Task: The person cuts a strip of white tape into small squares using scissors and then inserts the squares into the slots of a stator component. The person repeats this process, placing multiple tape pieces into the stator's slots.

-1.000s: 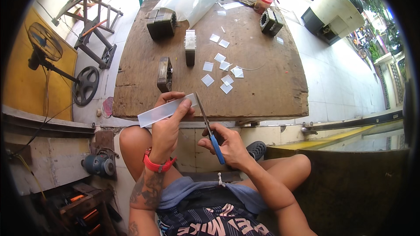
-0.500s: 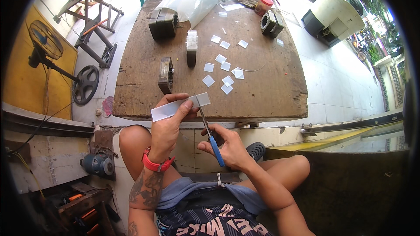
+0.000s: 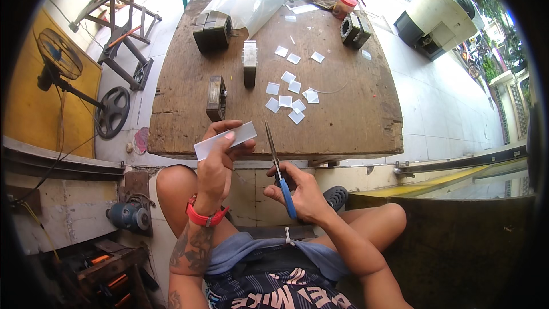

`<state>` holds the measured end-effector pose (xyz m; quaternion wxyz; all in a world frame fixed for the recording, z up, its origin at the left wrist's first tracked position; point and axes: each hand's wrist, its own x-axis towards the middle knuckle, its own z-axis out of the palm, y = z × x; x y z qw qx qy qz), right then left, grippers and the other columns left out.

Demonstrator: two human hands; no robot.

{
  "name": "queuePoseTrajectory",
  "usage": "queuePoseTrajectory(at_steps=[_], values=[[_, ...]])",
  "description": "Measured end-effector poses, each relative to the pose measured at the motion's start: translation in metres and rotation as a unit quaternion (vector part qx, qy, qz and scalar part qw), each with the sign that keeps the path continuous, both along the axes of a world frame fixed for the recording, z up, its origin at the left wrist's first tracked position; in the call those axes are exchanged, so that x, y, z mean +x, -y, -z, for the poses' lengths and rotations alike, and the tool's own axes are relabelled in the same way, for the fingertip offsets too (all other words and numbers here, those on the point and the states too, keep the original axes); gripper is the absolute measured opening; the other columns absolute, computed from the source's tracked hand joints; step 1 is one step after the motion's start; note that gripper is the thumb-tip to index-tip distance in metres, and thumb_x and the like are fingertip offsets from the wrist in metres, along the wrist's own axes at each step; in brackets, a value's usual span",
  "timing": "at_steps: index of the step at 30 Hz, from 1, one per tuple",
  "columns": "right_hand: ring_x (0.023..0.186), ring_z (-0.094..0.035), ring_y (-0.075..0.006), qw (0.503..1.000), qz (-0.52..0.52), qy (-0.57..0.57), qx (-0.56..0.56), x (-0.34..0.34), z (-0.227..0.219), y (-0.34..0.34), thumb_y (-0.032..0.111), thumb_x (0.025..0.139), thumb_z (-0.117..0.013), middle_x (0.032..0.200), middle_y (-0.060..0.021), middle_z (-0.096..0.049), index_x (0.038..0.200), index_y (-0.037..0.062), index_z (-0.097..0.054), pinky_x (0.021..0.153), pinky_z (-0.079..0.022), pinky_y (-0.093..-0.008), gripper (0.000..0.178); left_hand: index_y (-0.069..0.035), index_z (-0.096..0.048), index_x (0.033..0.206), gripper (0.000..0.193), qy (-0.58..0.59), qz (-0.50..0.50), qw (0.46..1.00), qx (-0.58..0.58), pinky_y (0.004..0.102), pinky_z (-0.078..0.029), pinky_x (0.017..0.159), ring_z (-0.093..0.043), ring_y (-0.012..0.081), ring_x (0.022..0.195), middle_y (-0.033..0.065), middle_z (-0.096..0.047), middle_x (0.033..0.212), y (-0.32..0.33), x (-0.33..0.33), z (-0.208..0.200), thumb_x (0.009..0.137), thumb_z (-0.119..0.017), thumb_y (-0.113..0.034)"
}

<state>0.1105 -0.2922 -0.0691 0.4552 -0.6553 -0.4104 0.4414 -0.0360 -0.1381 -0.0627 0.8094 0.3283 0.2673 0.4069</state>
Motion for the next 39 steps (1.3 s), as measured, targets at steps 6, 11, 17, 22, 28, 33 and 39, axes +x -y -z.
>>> queuePoseTrajectory(at_steps=[6,11,17,22,28,33,39], values=[[0.080,-0.061,-0.0080,0.997,-0.045,0.058,-0.022,0.0015,-0.0067,0.0019,0.040,0.089,-0.087,0.082,-0.0015,-0.066,0.117,0.0013,-0.067,0.075,-0.051,-0.0261,0.052,0.001,-0.058,0.127,0.032,-0.123,-0.019,0.987,0.103,0.0328,-0.066,0.082,-0.077,0.0215,0.095,0.0149,-0.073,0.111,0.0011,0.0026,0.0014,0.100,-0.073,-0.009],[0.077,-0.059,-0.0098,0.999,-0.032,0.024,-0.028,0.0002,-0.0054,-0.0028,0.042,0.089,-0.087,0.080,-0.0043,-0.066,0.117,-0.0004,-0.067,0.072,-0.050,-0.0278,0.054,0.001,-0.061,0.124,0.028,-0.129,-0.002,0.985,0.114,0.0325,-0.066,0.081,-0.077,0.0206,0.094,0.0129,-0.074,0.108,0.0039,0.0049,0.0052,0.101,-0.073,-0.009],[0.070,-0.052,-0.0123,1.000,-0.019,0.007,-0.013,-0.0004,-0.0024,-0.0036,0.049,0.086,-0.087,0.073,-0.0061,-0.060,0.118,-0.0022,-0.066,0.065,-0.046,-0.0307,0.064,0.000,-0.062,0.123,0.027,-0.134,0.008,0.985,0.108,0.0318,-0.066,0.081,-0.077,0.0202,0.093,0.0123,-0.075,0.108,0.0029,0.0040,0.0055,0.101,-0.073,-0.009],[0.069,-0.050,-0.0121,1.000,-0.017,0.010,-0.018,0.0001,-0.0016,-0.0026,0.047,0.087,-0.087,0.072,-0.0058,-0.059,0.117,-0.0018,-0.066,0.063,-0.045,-0.0307,0.061,0.000,-0.062,0.123,0.027,-0.129,0.009,0.986,0.104,0.0309,-0.066,0.079,-0.078,0.0199,0.092,0.0123,-0.075,0.107,0.0028,0.0048,0.0051,0.101,-0.073,-0.009],[0.068,-0.050,-0.0121,0.998,-0.015,0.005,-0.063,-0.0012,0.0020,-0.0048,0.043,0.090,-0.086,0.071,-0.0065,-0.061,0.115,-0.0004,-0.067,0.062,-0.045,-0.0317,0.053,-0.001,-0.061,0.124,0.027,-0.134,-0.002,0.986,0.100,0.0306,-0.066,0.077,-0.077,0.0190,0.088,0.0100,-0.074,0.105,0.0032,0.0059,0.0052,0.102,-0.072,-0.010],[0.070,-0.053,-0.0125,1.000,0.002,-0.008,-0.004,0.0000,-0.0008,-0.0009,0.048,0.087,-0.087,0.075,-0.0073,-0.064,0.116,-0.0020,-0.066,0.065,-0.047,-0.0313,0.062,-0.001,-0.060,0.126,0.027,-0.027,-0.026,0.999,0.036,0.0306,-0.065,0.077,-0.076,0.0181,0.087,0.0110,-0.071,0.111,-0.0001,0.0011,0.0036,0.103,-0.070,-0.011],[0.072,-0.055,-0.0130,0.999,-0.020,0.024,-0.025,-0.0002,-0.0039,0.0005,0.050,0.085,-0.088,0.076,-0.0069,-0.063,0.117,-0.0037,-0.067,0.067,-0.048,-0.0313,0.066,0.003,-0.061,0.123,0.027,-0.130,-0.039,0.979,0.153,0.0327,-0.065,0.084,-0.076,0.0215,0.096,0.0139,-0.071,0.110,0.0022,0.0030,0.0052,0.101,-0.072,-0.009]])
